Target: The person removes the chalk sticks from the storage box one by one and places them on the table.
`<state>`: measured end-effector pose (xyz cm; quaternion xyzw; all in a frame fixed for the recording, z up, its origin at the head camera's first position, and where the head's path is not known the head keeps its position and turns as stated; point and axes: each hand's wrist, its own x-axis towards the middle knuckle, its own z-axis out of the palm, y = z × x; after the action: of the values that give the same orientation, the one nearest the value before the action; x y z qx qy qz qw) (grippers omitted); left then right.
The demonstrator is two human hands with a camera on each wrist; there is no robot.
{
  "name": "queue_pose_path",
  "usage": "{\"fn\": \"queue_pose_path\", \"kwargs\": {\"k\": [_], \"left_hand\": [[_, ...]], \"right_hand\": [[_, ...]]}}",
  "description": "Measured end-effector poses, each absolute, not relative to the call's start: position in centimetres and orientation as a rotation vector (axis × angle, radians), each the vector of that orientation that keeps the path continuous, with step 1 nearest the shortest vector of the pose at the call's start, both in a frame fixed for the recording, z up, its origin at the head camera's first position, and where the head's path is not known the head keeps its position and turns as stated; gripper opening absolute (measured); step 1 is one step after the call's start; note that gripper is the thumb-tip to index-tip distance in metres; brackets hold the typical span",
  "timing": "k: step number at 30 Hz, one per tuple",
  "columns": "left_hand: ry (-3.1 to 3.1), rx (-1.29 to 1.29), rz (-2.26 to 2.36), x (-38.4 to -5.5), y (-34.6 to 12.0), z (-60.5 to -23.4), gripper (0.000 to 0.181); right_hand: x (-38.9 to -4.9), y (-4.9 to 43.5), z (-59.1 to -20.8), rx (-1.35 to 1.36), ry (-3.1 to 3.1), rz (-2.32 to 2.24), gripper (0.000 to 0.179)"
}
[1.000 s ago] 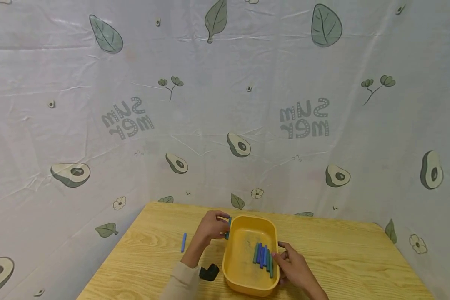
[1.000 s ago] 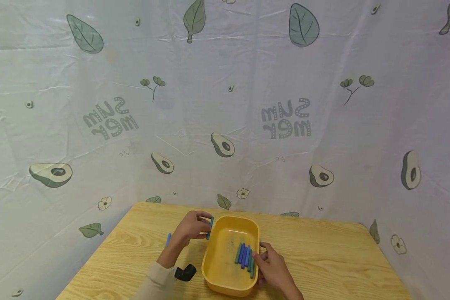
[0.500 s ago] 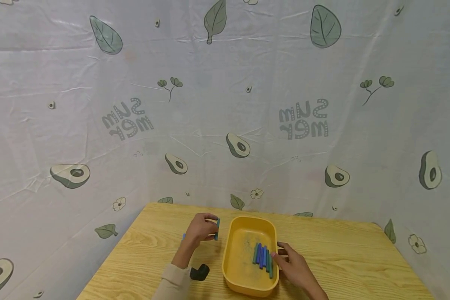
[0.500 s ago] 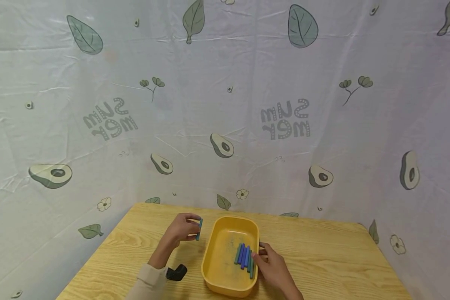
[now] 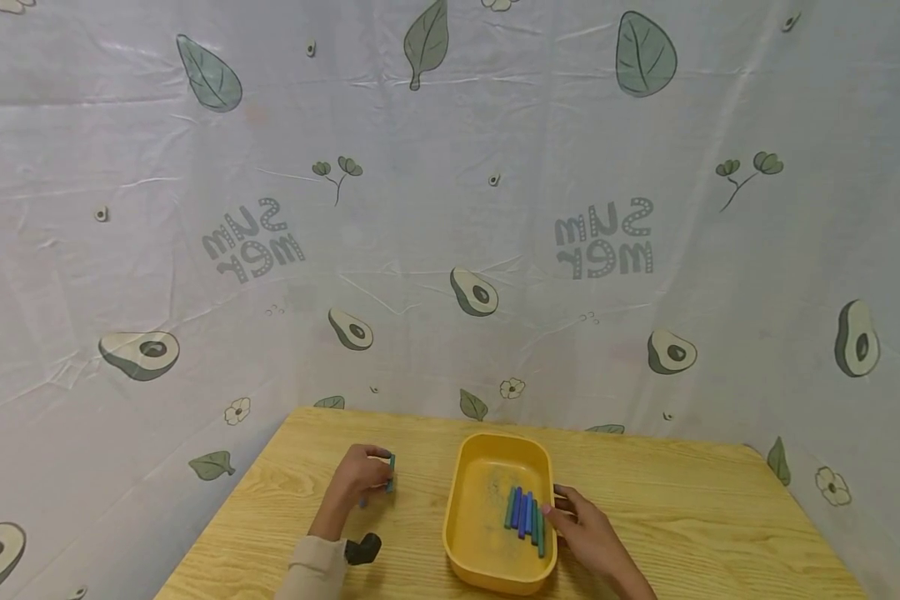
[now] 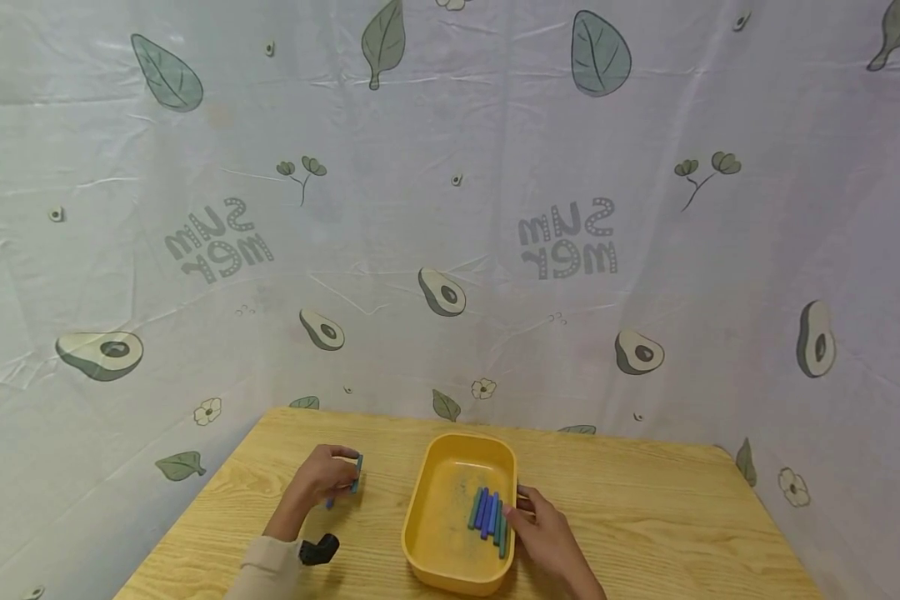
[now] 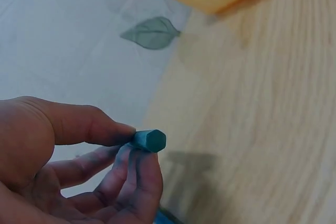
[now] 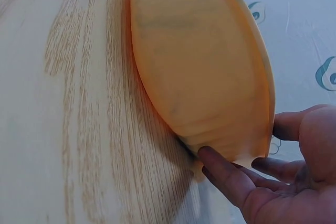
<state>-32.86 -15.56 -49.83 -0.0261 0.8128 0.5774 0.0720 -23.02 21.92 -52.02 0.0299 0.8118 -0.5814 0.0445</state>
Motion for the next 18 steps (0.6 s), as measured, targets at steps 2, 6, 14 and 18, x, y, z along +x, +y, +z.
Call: {"fn": "queue_pose_path", "kwargs": {"k": [2, 6, 14, 18], "left_hand": [[2.495, -0.095, 1.691, -33.1, -16.0, -50.6, 0.043], [2.635, -0.125, 1.595, -33.3, -16.4, -52.2, 0.037], [2.923, -0.064, 1.321, -33.0, -15.8, -52.8, 0.031], [2.92, -0.082, 1.292, -32.9, -15.6, -52.7, 0.031]], "right_hand": [[-23.0, 22.0, -52.0, 0.074, 2.448, -1.8, 0.06], [-23.0, 22.1, -52.1, 0.038, 2.401, -1.821, 0.063], [-23.2, 22.3, -52.1, 0.036, 2.388, -1.827, 0.063], [-23.2, 22.3, -52.2, 0.023, 2.384, -1.821, 0.063]]}}
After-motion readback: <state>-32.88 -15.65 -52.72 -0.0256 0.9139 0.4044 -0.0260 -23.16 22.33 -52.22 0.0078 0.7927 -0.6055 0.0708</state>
